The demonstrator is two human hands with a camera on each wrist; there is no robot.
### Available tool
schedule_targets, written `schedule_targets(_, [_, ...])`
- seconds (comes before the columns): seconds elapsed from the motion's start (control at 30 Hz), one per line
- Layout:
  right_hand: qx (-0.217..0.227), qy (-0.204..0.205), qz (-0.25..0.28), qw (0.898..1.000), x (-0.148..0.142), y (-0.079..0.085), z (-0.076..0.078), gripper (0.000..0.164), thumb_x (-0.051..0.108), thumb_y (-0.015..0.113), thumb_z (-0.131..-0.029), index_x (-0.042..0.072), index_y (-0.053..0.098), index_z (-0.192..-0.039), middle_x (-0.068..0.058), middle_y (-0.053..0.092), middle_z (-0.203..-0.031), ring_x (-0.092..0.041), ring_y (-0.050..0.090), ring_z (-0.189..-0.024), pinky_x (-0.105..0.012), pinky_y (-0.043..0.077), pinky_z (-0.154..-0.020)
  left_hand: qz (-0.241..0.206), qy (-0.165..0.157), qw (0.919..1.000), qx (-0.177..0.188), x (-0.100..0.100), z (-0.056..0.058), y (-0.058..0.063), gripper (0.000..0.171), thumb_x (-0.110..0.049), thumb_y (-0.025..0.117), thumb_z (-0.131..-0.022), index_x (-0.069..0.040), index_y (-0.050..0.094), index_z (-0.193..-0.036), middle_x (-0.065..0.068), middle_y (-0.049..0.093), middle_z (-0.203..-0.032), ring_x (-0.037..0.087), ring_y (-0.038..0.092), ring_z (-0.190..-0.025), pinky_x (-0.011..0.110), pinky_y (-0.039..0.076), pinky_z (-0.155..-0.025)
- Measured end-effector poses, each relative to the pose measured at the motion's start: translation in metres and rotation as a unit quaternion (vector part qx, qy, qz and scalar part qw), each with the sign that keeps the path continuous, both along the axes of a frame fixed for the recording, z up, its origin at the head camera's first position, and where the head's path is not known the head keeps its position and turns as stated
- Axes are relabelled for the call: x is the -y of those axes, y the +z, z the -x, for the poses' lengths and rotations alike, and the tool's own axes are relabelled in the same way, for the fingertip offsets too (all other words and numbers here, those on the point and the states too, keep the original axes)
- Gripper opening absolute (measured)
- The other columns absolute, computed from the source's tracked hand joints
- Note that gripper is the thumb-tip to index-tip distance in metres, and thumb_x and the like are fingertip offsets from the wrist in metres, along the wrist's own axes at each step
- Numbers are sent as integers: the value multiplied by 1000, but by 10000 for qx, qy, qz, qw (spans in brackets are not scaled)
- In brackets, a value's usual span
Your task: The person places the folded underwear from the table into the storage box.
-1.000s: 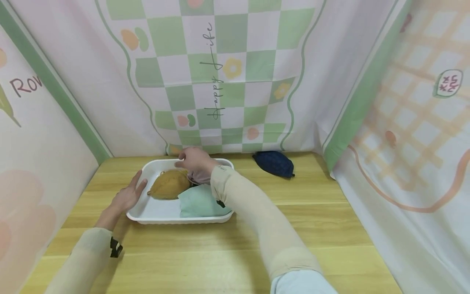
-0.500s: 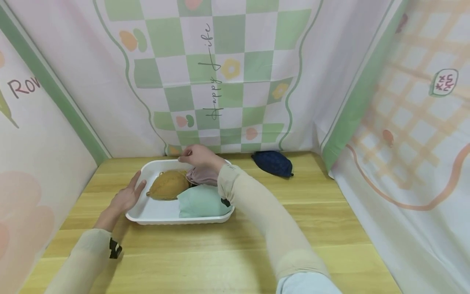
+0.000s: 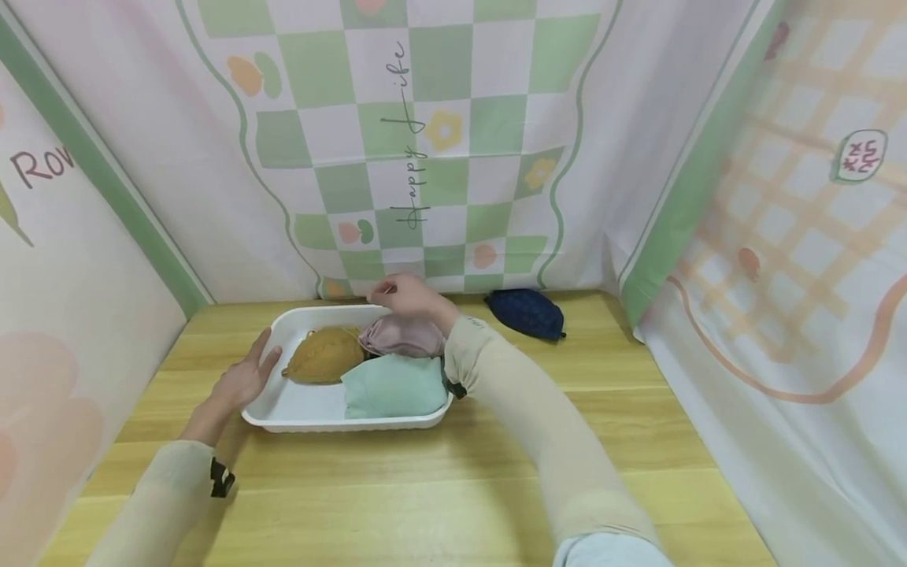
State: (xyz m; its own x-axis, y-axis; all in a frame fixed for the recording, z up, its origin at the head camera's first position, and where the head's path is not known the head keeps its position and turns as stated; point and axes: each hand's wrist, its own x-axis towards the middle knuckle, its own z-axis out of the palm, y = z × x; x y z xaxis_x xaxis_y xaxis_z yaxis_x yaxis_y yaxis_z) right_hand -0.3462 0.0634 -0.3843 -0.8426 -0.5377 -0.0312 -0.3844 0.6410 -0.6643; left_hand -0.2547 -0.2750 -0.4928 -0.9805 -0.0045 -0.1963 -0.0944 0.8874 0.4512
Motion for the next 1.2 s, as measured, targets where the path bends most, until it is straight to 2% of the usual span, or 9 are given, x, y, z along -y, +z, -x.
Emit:
schedule_targets(0.13, [1, -55, 65, 10000, -9, 2, 0, 41, 36, 54, -102, 10, 63, -133, -8, 65, -133, -26, 61, -123, -41, 50, -105, -49, 16, 10000, 36, -1, 0, 2, 81, -71, 6, -99, -21, -11, -161, 39, 36, -149, 62, 48, -125, 65, 49, -93])
schedule_targets(0.33, [294, -136, 126, 9994, -23, 2, 3, 45, 39, 53, -103, 11, 59, -137, -10, 62, -138, -28, 63, -121, -40, 54, -100, -31, 5, 10000, 59, -1, 1, 2, 82, -72, 8, -98, -22, -12, -161, 38, 36, -150, 62, 48, -125, 65, 48, -93])
schedule_targets(0.53, [278, -263, 149, 9992, -35, 3, 6, 48, 40, 54, -102, 8, 59, -137, -13, 67, -128, -36, 68, -108, -40, 56, -92, 9, -12, 10000, -19, 0, 1, 0, 82, -70, 10, -99, -21, -10, -161, 39, 38, -148, 61, 51, -121, 63, 51, -89])
schedule_targets(0.67, [208, -370, 89, 9991, -41, 3, 5, 49, 42, 54, -101, 9, 60, -136, -12, 68, -123, -34, 69, -103, -40, 56, -89, -5, 13, 10000, 25, 0, 1, 1, 82, -71, 11, -99, -21, -10, -161, 40, 40, -146, 60, 55, -117, 58, 53, -83])
schedule_targets(0.93, [438, -489, 184, 9977, -54, 2, 4, 50, 47, 53, -101, 14, 58, -138, -9, 68, -125, -33, 68, -107, -42, 55, -92, 28, 16, 10000, 62, 1, 1, -3, 83, -72, 9, -98, -23, -14, -160, 40, 38, -148, 62, 51, -121, 62, 51, -88])
schedule_targets(1.2, [685, -580, 406, 9951, -68, 6, 0, 50, 42, 53, -102, 11, 55, -141, -11, 64, -133, -34, 66, -115, -43, 54, -99, 9, -17, 10000, 7, 0, 1, -2, 81, -71, 9, -99, -22, -15, -160, 40, 38, -148, 62, 52, -120, 62, 51, -88])
